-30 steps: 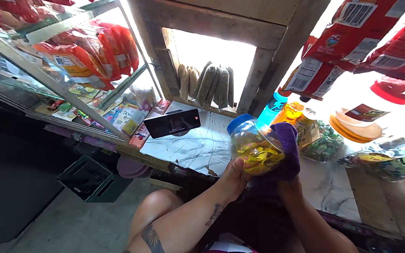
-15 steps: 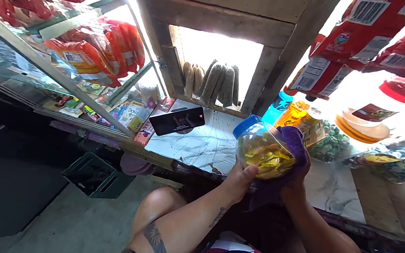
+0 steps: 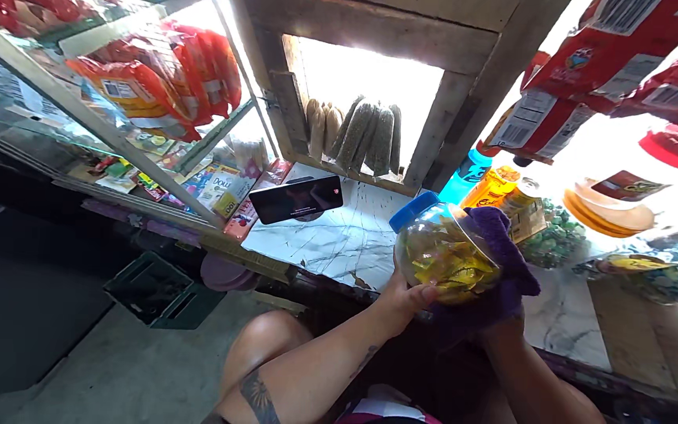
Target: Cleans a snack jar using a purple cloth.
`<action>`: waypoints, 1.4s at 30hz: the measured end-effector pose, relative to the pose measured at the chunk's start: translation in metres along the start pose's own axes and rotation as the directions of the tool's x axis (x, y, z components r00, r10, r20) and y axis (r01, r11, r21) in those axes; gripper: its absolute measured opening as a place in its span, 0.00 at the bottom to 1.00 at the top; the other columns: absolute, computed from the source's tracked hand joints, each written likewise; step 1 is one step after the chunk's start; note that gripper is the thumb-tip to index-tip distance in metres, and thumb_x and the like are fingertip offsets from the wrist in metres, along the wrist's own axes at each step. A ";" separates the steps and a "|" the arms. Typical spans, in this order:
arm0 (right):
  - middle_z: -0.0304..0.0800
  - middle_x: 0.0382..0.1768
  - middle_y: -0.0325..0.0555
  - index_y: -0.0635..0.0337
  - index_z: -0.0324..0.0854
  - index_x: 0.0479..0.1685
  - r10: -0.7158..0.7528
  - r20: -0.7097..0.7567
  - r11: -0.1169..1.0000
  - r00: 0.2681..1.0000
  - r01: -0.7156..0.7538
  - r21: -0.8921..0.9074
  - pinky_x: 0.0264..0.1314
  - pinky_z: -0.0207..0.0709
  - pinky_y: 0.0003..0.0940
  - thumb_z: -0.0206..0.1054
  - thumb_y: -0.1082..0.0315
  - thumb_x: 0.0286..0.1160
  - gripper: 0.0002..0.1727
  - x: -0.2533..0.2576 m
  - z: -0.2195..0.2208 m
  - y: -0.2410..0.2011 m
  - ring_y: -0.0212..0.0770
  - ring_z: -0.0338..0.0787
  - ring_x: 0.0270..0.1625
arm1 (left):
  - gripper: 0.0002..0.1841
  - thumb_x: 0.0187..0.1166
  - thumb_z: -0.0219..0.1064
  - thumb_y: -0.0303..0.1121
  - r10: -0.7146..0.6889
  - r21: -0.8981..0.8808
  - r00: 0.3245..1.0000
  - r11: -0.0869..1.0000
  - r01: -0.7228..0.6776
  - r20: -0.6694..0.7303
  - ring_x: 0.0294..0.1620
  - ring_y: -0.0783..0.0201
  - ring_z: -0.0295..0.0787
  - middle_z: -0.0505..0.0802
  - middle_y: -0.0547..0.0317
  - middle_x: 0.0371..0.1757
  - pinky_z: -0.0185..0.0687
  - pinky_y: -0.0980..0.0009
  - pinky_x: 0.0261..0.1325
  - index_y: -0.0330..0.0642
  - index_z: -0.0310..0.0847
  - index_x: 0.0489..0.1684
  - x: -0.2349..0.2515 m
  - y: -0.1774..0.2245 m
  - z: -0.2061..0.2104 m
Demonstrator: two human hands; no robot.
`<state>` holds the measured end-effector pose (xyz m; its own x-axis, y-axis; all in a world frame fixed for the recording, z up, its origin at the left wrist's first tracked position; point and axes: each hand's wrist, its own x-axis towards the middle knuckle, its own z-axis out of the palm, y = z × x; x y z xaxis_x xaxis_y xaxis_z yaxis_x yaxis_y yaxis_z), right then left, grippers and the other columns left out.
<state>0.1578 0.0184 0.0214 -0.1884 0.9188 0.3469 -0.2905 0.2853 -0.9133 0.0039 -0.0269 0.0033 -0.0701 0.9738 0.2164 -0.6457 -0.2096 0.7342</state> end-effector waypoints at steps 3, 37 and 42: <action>0.80 0.72 0.35 0.76 0.55 0.82 -0.141 0.223 0.931 0.964 0.206 -0.302 0.77 0.72 0.18 0.65 0.60 0.81 0.38 0.003 -0.023 0.023 0.15 0.78 0.71 | 0.48 0.60 0.75 0.67 -0.013 -0.113 0.999 0.994 0.009 -0.035 0.58 0.72 0.91 0.92 0.68 0.54 0.87 0.67 0.64 0.42 0.60 0.70 0.002 0.002 0.000; 0.72 0.81 0.21 0.27 0.68 0.80 -0.229 0.338 0.880 0.913 0.343 -0.329 0.88 0.64 0.31 0.70 0.59 0.78 0.31 0.028 -0.024 0.022 0.25 0.68 0.84 | 0.37 0.60 0.73 0.70 -0.039 -0.294 0.999 0.956 0.027 -0.037 0.56 0.65 0.92 0.95 0.61 0.52 0.86 0.66 0.64 0.49 0.84 0.57 0.015 -0.003 -0.009; 0.66 0.82 0.27 0.36 0.56 0.83 -0.292 0.296 0.834 0.910 0.393 -0.387 0.87 0.62 0.28 0.83 0.49 0.60 0.49 0.026 -0.018 0.027 0.23 0.65 0.85 | 0.39 0.63 0.70 0.69 -0.067 -0.208 0.998 0.976 0.061 -0.019 0.59 0.69 0.91 0.94 0.65 0.54 0.84 0.67 0.67 0.46 0.77 0.62 0.010 -0.003 -0.002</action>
<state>0.1623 0.0555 0.0019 -0.3641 0.6718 0.6451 0.0466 0.7049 -0.7078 0.0037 -0.0162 0.0017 -0.0415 0.9871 0.1543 -0.7926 -0.1266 0.5965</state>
